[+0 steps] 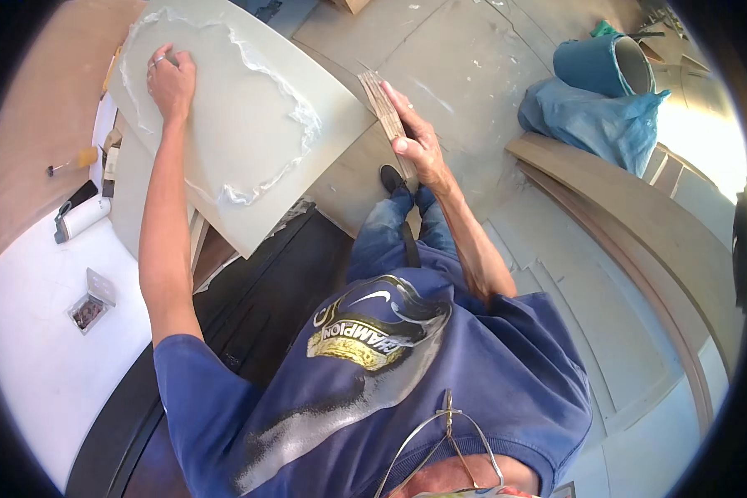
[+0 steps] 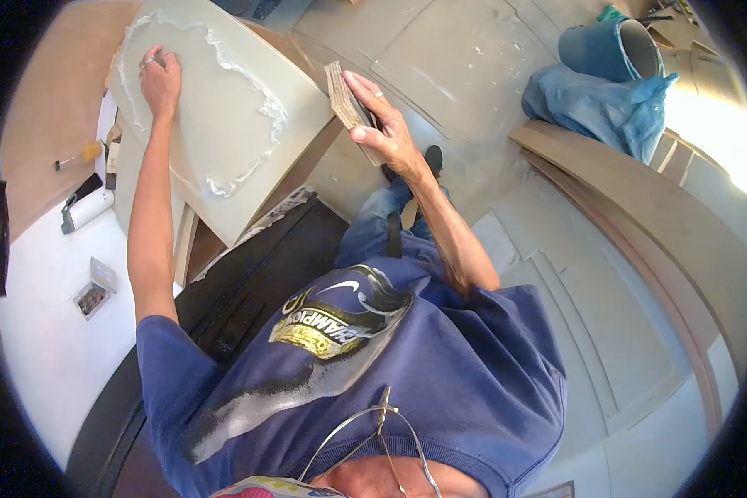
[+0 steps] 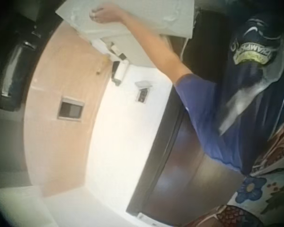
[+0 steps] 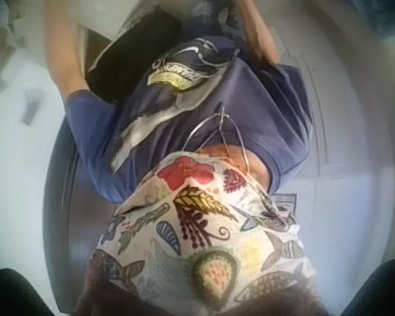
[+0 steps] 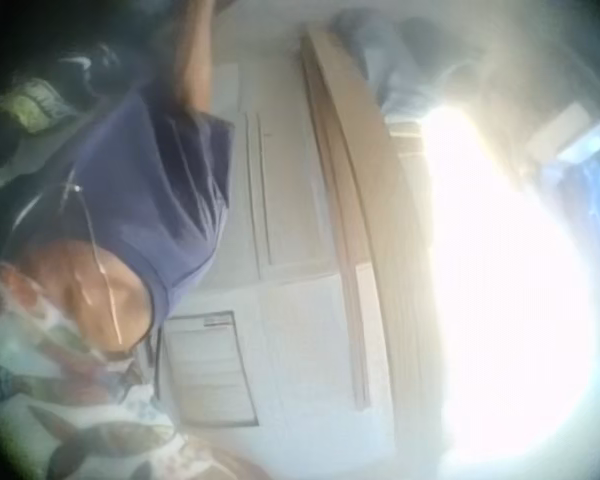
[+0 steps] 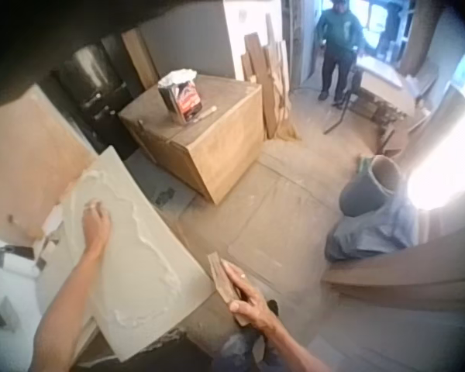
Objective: The person sands the surface of a panel using a sanding block, wipes the surface with a cloth, and uses a scraper to refine the edges and remove excess material.
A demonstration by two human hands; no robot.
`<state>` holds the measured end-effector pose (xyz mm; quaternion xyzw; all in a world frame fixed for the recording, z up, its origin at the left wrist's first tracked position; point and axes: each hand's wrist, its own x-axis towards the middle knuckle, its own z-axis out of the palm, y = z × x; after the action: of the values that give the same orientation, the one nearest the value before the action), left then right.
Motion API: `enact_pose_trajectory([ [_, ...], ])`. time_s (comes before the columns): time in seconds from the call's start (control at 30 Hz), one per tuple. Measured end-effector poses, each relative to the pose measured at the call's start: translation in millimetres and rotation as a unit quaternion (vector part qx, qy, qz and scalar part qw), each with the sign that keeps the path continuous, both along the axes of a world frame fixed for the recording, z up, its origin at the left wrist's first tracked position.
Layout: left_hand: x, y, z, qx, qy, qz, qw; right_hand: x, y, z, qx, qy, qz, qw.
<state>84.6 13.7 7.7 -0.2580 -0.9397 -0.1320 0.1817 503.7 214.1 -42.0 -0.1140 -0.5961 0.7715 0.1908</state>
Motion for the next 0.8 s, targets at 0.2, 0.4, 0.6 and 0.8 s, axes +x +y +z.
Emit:
enact_pose_trajectory([
  [0.2,3,0,-1,0.015,-0.012,0.0,1.0,-11,1,-4,-0.002,0.025,0.005,1.0],
  [0.4,-4,3,1,0.003,-0.008,0.017,1.0,-12,-6,-14,-0.056,0.0,-0.008,0.998],
  [0.6,-2,-2,0,0.016,-0.076,0.053,0.996,-12,-9,-13,-0.03,-0.031,-0.005,0.999],
  [0.8,-4,-4,-5,0.028,0.016,0.019,0.999,-12,-1,-8,0.028,-0.048,0.009,0.998],
])
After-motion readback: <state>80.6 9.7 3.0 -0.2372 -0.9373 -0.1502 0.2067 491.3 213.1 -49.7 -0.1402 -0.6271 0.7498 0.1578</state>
